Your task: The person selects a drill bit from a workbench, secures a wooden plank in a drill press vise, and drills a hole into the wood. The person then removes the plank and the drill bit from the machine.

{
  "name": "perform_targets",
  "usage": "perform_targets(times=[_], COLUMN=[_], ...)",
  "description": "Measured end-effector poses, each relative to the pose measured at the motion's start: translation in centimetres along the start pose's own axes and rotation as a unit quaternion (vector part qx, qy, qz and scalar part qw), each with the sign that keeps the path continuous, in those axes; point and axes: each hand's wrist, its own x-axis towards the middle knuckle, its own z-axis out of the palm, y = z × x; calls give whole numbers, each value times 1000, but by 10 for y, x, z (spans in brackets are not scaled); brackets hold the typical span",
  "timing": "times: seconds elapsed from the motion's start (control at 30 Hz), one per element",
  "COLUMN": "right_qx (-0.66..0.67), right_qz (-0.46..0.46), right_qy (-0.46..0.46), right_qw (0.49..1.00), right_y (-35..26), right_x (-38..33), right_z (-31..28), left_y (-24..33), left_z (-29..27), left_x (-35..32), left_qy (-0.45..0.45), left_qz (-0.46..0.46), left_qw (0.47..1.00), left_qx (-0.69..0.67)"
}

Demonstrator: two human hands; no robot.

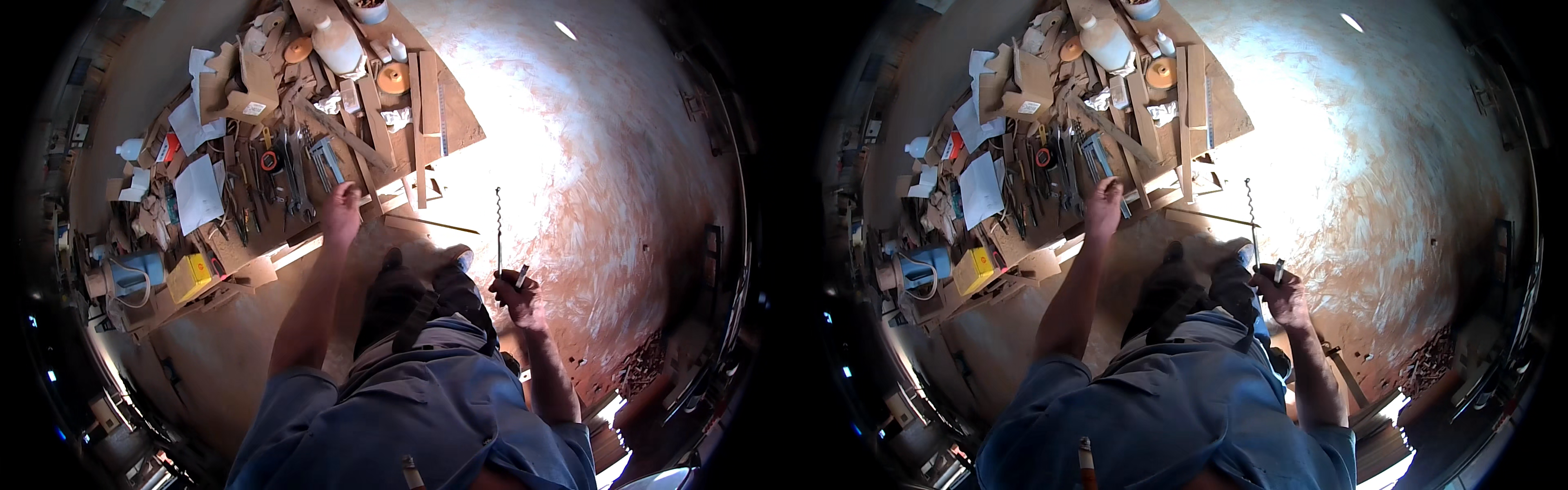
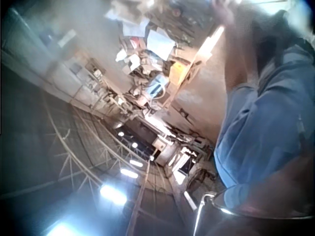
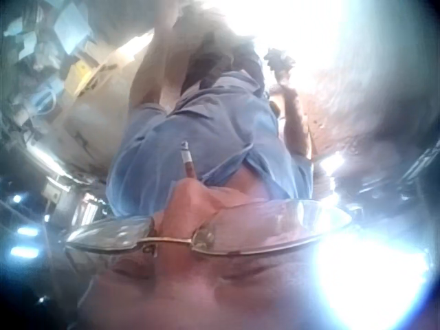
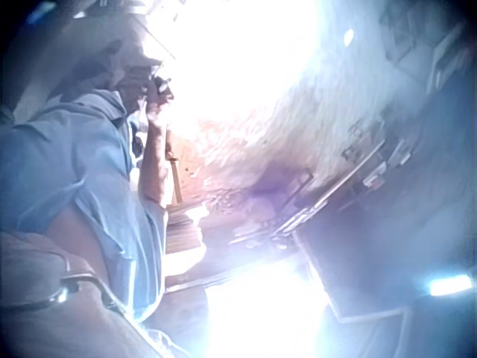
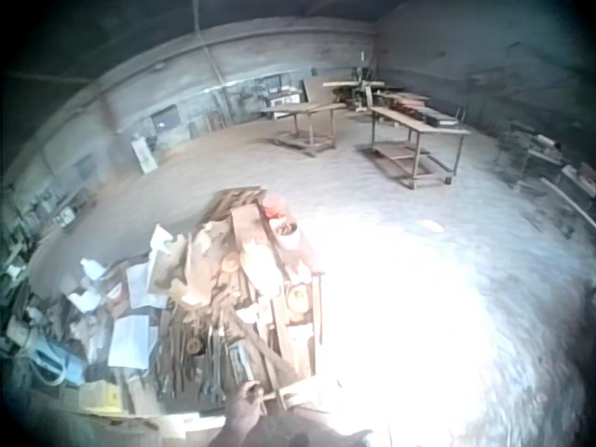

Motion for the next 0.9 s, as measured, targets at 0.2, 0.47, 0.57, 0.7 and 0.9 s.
perform_targets(times=[0.2,0.47,0.57,0.7,0.9], right_qx=[4,9,6,14,19], right_qz=[17,51,78,67,62], right_qy=[37,49,47,42,41], right_qw=[999,997,996,997,997], right_y=[0,2,4,3,-5], right_x=[20,16,14,11,10], right_z=[-41,7,31,51,65], left_y=[-27,-44,-45,-39,-39], left_z=[-47,-31,-23,-17,-29], left_x=[38,94,108,112,128], left_qy=[98,41,44,82,-30], left_qz=[152,-23,-63,-118,-179], left_qw=[902,920,915,910,924], left_qx=[392,389,396,389,337])
